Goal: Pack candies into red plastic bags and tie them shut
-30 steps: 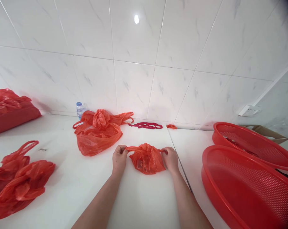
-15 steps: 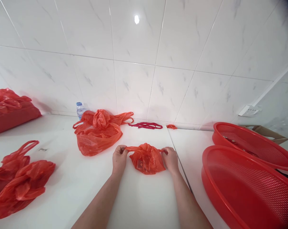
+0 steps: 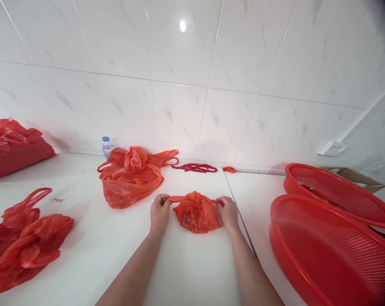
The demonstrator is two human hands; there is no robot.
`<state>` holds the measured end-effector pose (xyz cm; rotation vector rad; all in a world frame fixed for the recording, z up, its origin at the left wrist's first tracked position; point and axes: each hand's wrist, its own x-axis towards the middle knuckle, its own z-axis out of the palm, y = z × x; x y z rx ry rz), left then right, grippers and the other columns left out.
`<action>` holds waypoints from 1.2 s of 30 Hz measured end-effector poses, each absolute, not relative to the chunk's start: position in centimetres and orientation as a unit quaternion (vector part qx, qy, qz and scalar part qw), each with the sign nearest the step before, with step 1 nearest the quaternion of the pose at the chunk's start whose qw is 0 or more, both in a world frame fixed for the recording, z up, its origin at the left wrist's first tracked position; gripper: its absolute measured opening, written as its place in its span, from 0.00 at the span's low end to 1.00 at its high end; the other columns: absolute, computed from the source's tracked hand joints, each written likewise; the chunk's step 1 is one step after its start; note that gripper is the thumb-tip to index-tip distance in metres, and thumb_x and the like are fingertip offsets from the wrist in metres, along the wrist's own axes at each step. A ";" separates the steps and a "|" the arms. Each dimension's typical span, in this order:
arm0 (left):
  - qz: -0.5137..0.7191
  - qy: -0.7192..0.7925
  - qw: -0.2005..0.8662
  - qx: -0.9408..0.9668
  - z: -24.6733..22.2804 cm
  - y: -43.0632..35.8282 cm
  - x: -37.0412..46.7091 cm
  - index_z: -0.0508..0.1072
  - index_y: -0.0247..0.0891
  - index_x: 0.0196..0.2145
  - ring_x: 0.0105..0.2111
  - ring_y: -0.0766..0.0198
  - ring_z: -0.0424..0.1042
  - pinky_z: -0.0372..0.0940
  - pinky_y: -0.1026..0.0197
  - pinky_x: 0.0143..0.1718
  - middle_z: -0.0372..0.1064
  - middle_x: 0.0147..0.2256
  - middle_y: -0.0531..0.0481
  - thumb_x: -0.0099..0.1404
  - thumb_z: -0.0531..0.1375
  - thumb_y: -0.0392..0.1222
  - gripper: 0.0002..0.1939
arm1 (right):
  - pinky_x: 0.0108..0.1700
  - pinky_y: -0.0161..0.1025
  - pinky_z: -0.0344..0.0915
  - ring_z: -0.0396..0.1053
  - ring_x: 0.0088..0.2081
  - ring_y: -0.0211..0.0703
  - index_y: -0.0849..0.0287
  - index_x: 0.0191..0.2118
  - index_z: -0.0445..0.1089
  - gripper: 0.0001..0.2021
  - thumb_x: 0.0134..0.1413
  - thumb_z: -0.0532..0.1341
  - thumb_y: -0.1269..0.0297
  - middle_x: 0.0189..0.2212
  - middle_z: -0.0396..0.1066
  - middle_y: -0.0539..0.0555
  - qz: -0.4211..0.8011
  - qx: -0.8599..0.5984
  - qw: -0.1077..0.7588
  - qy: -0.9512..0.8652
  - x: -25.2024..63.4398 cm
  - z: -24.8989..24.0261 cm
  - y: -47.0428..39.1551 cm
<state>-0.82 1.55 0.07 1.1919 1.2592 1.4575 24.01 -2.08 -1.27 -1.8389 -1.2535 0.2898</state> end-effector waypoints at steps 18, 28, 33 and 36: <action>0.578 0.503 0.428 0.479 0.1 1.4 -0.8 0.68 0.39 0.32 0.30 0.65 0.67 0.62 0.63 0.33 0.67 0.29 0.52 0.55 0.57 0.41 0.06 | 0.38 0.37 0.63 0.67 0.37 0.41 0.54 0.30 0.71 0.10 0.45 0.53 0.68 0.39 0.70 0.52 0.116 -0.740 0.431 -0.504 24.0 -1.3 -2.1; 0.577 0.507 0.425 0.479 0.1 1.5 -0.8 0.68 0.39 0.31 0.30 0.65 0.66 0.61 0.63 0.33 0.67 0.29 0.53 0.55 0.57 0.40 0.05 | 0.40 0.37 0.62 0.67 0.38 0.41 0.54 0.30 0.71 0.10 0.45 0.52 0.68 0.39 0.69 0.51 0.114 -0.738 0.429 -0.508 24.1 -1.3 -2.1; 0.581 0.503 0.427 0.478 -0.2 1.6 -0.8 0.67 0.39 0.34 0.31 0.64 0.67 0.62 0.62 0.34 0.67 0.30 0.53 0.56 0.57 0.41 0.07 | 0.40 0.38 0.62 0.67 0.38 0.41 0.55 0.30 0.71 0.10 0.45 0.53 0.68 0.39 0.69 0.51 0.115 -0.740 0.429 -0.506 24.1 -1.4 -2.0; 0.590 0.496 0.427 0.473 -0.2 1.5 -0.8 0.67 0.39 0.37 0.32 0.64 0.68 0.62 0.62 0.34 0.66 0.31 0.52 0.57 0.57 0.43 0.09 | 0.40 0.38 0.62 0.67 0.38 0.41 0.55 0.30 0.71 0.10 0.45 0.53 0.67 0.39 0.69 0.51 0.116 -0.739 0.429 -0.506 24.1 -1.3 -2.1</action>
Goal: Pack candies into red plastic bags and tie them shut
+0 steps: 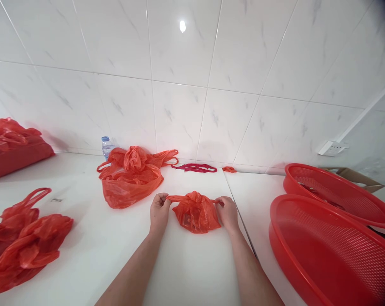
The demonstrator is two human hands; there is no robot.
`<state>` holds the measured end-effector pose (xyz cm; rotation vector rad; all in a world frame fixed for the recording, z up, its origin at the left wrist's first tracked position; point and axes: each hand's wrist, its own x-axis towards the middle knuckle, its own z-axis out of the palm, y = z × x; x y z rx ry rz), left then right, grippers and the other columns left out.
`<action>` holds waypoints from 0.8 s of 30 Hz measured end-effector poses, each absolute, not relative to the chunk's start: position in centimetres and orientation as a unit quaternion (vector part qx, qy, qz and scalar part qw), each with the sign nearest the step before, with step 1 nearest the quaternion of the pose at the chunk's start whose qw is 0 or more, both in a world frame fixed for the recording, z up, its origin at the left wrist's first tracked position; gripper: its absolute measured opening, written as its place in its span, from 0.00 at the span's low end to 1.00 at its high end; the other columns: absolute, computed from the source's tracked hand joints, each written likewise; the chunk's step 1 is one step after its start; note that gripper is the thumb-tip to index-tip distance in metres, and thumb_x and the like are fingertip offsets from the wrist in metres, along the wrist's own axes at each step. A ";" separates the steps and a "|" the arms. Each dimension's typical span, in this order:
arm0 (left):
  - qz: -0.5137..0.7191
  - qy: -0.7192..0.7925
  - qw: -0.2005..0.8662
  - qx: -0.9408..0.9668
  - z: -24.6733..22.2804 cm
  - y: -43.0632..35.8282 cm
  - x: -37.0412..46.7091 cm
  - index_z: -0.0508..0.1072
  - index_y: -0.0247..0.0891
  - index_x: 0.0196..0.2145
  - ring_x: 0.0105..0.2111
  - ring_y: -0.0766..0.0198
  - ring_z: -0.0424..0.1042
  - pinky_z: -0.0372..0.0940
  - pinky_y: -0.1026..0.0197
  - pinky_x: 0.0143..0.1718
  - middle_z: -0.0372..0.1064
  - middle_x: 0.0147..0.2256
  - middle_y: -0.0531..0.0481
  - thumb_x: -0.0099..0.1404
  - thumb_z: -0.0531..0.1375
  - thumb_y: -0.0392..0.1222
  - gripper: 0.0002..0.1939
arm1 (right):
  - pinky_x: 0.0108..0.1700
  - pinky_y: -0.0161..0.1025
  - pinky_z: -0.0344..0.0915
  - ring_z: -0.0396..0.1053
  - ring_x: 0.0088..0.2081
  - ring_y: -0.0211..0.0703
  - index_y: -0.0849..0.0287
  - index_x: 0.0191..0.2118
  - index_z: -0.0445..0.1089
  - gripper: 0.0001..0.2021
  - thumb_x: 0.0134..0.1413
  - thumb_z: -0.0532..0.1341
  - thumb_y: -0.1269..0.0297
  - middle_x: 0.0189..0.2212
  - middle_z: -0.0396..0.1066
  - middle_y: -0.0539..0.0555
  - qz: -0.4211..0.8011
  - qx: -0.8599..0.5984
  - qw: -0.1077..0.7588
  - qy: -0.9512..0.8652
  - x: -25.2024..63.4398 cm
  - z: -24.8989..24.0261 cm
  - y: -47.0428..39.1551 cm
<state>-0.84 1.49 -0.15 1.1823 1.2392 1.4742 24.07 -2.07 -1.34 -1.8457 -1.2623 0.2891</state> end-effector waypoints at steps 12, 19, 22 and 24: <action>0.514 0.259 0.702 0.420 1.2 -0.1 -0.2 0.72 0.39 0.38 0.56 0.51 0.58 0.60 0.53 0.49 0.59 0.57 0.44 0.64 0.50 0.58 0.21 | 0.38 0.37 0.58 0.65 0.38 0.42 0.54 0.26 0.70 0.10 0.49 0.53 0.62 0.36 0.69 0.51 0.102 -0.730 0.433 -0.520 24.0 -1.4 -2.0; 0.480 0.208 0.761 0.384 1.2 -0.9 0.2 0.63 0.36 0.21 0.52 0.51 0.63 0.61 0.54 0.46 0.68 0.48 0.45 0.64 0.52 0.56 0.22 | 0.33 0.36 0.55 0.63 0.34 0.41 0.56 0.21 0.63 0.12 0.52 0.49 0.64 0.31 0.66 0.51 0.084 -0.738 0.453 -0.493 24.3 -1.4 -1.7; 0.500 0.198 0.744 0.396 0.9 -0.6 0.0 0.64 0.36 0.21 0.51 0.52 0.63 0.61 0.56 0.44 0.67 0.49 0.45 0.63 0.54 0.55 0.21 | 0.32 0.37 0.55 0.62 0.33 0.42 0.56 0.20 0.62 0.13 0.52 0.48 0.64 0.30 0.66 0.52 0.077 -0.743 0.461 -0.478 24.4 -1.5 -1.4; 0.524 0.207 0.727 0.391 0.8 0.0 -0.4 0.65 0.36 0.21 0.53 0.51 0.61 0.61 0.56 0.44 0.65 0.51 0.45 0.62 0.55 0.55 0.21 | 0.34 0.38 0.57 0.63 0.34 0.43 0.56 0.21 0.63 0.12 0.51 0.50 0.64 0.30 0.66 0.53 0.081 -0.739 0.465 -0.481 24.6 -1.6 -1.2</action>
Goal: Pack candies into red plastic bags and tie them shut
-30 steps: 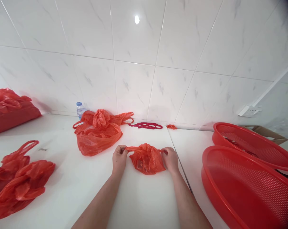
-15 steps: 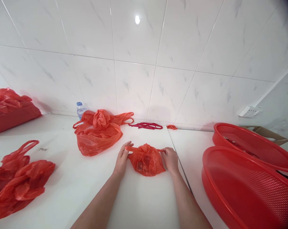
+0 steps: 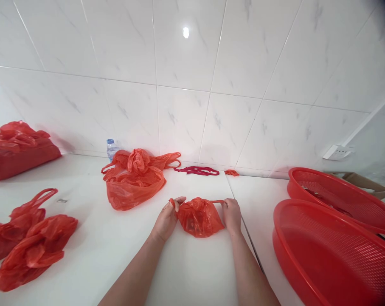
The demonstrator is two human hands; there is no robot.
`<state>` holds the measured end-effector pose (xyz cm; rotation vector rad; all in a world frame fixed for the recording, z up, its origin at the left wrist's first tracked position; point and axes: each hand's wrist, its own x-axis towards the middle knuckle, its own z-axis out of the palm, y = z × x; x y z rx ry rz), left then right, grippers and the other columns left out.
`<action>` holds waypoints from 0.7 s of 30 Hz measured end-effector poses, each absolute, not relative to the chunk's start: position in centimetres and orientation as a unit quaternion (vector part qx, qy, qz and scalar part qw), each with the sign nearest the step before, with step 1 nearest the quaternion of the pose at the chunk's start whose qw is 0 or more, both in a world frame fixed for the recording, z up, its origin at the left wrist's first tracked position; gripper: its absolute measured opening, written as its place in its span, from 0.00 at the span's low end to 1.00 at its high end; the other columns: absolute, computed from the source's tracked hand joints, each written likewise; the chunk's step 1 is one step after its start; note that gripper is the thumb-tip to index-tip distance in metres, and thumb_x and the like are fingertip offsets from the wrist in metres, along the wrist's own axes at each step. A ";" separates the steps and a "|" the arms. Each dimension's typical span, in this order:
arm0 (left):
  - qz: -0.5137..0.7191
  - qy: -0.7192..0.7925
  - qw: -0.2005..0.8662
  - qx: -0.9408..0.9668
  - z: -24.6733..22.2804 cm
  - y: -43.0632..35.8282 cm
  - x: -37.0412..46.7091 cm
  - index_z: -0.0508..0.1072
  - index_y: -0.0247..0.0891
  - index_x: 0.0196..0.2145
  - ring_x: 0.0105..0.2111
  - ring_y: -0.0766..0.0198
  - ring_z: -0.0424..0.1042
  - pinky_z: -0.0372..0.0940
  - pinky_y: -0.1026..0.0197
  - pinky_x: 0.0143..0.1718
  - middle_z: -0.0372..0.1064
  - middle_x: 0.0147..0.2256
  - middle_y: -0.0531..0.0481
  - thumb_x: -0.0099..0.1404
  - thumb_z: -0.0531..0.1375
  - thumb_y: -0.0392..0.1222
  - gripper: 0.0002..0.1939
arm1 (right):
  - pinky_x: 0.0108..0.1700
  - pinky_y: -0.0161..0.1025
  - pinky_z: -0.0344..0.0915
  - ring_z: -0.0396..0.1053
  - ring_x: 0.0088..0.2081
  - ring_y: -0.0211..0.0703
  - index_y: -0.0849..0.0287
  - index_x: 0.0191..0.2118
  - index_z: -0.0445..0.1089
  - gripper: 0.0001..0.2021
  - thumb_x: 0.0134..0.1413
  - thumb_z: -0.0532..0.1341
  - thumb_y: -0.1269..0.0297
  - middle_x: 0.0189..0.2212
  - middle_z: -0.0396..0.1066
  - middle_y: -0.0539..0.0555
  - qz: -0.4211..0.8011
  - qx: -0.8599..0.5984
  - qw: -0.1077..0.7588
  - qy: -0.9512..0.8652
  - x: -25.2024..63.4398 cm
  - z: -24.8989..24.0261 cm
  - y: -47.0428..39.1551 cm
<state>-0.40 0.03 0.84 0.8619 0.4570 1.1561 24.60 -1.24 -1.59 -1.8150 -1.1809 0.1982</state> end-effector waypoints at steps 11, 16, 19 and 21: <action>0.620 0.377 0.515 0.457 0.9 1.1 -2.1 0.61 0.47 0.57 0.61 0.54 0.50 0.52 0.49 0.57 0.52 0.61 0.46 0.63 0.50 0.54 0.26 | 0.50 0.40 0.60 0.64 0.51 0.47 0.57 0.45 0.69 0.19 0.49 0.54 0.56 0.50 0.66 0.56 0.171 -0.725 0.476 -0.467 25.6 -1.0 -2.2; 0.548 0.417 0.405 0.602 0.6 -1.1 0.4 0.62 0.42 0.56 0.57 0.50 0.57 0.53 0.51 0.56 0.59 0.56 0.42 0.49 0.65 0.43 0.36 | 0.51 0.42 0.60 0.65 0.49 0.48 0.58 0.41 0.71 0.18 0.47 0.53 0.57 0.47 0.68 0.56 0.170 -0.733 0.460 -0.472 25.6 -0.9 -2.0; 0.444 0.370 0.417 0.701 0.5 -2.1 1.4 0.72 0.43 0.44 0.45 0.53 0.67 0.59 0.54 0.49 0.70 0.44 0.47 0.47 0.64 0.36 0.23 | 0.52 0.45 0.59 0.65 0.49 0.51 0.60 0.41 0.71 0.20 0.46 0.53 0.56 0.46 0.69 0.59 0.173 -0.731 0.453 -0.480 26.0 -1.1 -2.0; 0.412 0.370 0.409 0.725 0.2 -2.7 1.5 0.74 0.41 0.32 0.38 0.57 0.68 0.61 0.55 0.45 0.71 0.35 0.49 0.47 0.60 0.33 0.12 | 0.51 0.45 0.59 0.65 0.48 0.53 0.61 0.41 0.71 0.21 0.45 0.53 0.56 0.46 0.69 0.60 0.178 -0.728 0.445 -0.490 26.5 -1.4 -1.9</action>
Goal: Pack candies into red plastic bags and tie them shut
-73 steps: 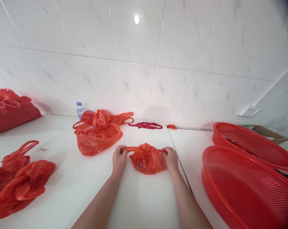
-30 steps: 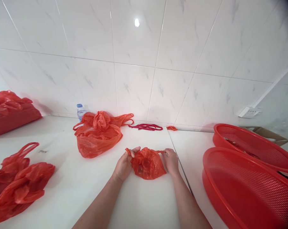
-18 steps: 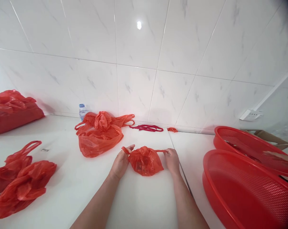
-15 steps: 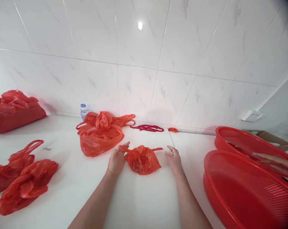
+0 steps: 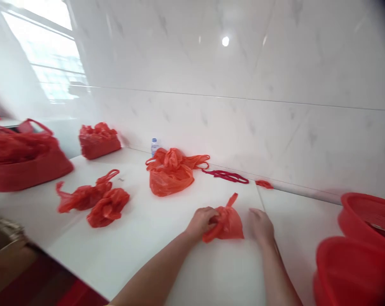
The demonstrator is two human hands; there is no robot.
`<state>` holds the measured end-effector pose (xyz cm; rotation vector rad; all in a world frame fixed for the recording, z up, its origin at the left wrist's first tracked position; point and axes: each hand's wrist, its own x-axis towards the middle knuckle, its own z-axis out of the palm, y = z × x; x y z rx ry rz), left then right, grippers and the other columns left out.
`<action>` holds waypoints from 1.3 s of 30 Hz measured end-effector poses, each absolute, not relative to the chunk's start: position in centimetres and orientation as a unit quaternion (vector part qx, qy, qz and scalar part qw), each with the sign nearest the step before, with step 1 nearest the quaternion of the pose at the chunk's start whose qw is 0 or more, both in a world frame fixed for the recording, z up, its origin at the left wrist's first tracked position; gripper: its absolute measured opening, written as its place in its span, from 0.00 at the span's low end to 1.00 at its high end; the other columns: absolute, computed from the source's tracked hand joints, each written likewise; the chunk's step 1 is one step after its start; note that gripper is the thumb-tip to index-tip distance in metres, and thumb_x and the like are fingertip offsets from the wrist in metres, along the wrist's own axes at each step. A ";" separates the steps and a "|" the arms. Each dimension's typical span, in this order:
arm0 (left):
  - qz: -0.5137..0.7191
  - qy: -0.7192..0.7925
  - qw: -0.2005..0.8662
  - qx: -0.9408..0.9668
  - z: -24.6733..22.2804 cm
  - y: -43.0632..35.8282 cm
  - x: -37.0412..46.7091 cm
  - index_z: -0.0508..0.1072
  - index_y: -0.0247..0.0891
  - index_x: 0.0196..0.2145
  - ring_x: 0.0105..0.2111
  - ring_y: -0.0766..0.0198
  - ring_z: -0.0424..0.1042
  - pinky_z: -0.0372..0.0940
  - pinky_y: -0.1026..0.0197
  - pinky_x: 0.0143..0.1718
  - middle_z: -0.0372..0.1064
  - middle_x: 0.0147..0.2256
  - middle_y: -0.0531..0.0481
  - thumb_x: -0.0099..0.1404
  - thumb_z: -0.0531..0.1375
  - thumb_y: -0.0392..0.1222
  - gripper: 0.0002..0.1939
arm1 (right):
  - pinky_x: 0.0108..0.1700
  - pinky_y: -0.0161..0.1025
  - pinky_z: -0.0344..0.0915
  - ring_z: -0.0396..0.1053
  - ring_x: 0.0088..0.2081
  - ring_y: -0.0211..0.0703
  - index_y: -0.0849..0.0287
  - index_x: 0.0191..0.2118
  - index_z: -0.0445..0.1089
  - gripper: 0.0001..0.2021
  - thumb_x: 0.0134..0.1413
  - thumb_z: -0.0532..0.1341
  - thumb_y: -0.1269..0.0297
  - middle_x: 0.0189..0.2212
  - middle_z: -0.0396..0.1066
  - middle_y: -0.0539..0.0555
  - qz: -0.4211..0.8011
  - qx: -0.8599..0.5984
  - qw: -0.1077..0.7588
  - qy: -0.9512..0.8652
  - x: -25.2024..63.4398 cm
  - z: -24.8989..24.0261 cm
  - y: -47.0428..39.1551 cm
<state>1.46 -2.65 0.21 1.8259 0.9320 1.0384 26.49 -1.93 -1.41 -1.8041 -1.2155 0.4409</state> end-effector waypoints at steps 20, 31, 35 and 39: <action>0.516 0.733 -0.142 0.420 5.9 -8.9 -22.0 0.54 0.37 0.60 0.63 0.45 0.43 0.47 0.41 0.59 0.42 0.63 0.36 0.58 0.58 0.48 0.34 | 0.47 0.46 0.62 0.67 0.46 0.55 0.58 0.41 0.71 0.19 0.45 0.52 0.57 0.45 0.71 0.60 0.180 -0.732 0.402 -0.519 26.6 -2.2 -1.3; 0.193 0.819 -0.056 0.537 -0.7 -6.5 -25.3 0.55 0.40 0.62 0.64 0.42 0.34 0.44 0.36 0.57 0.38 0.65 0.40 0.62 0.49 0.55 0.33 | 0.45 0.42 0.62 0.67 0.46 0.50 0.57 0.40 0.72 0.17 0.48 0.50 0.61 0.45 0.71 0.56 0.125 -0.736 0.373 -0.550 24.7 -1.4 -2.0; 0.207 0.826 -0.069 0.520 0.0 -6.1 -25.1 0.56 0.40 0.61 0.64 0.42 0.35 0.43 0.35 0.56 0.40 0.65 0.38 0.62 0.49 0.53 0.31 | 0.44 0.41 0.61 0.67 0.45 0.49 0.57 0.39 0.72 0.16 0.48 0.50 0.61 0.44 0.71 0.56 0.103 -0.730 0.362 -0.571 24.4 -1.7 -1.9; 0.248 0.827 -0.123 0.489 0.4 -6.5 -24.5 0.61 0.39 0.57 0.63 0.37 0.37 0.38 0.30 0.55 0.39 0.65 0.37 0.61 0.52 0.51 0.28 | 0.42 0.41 0.62 0.68 0.43 0.49 0.56 0.39 0.72 0.16 0.48 0.50 0.61 0.44 0.71 0.55 0.102 -0.736 0.351 -0.569 24.4 -1.5 -1.9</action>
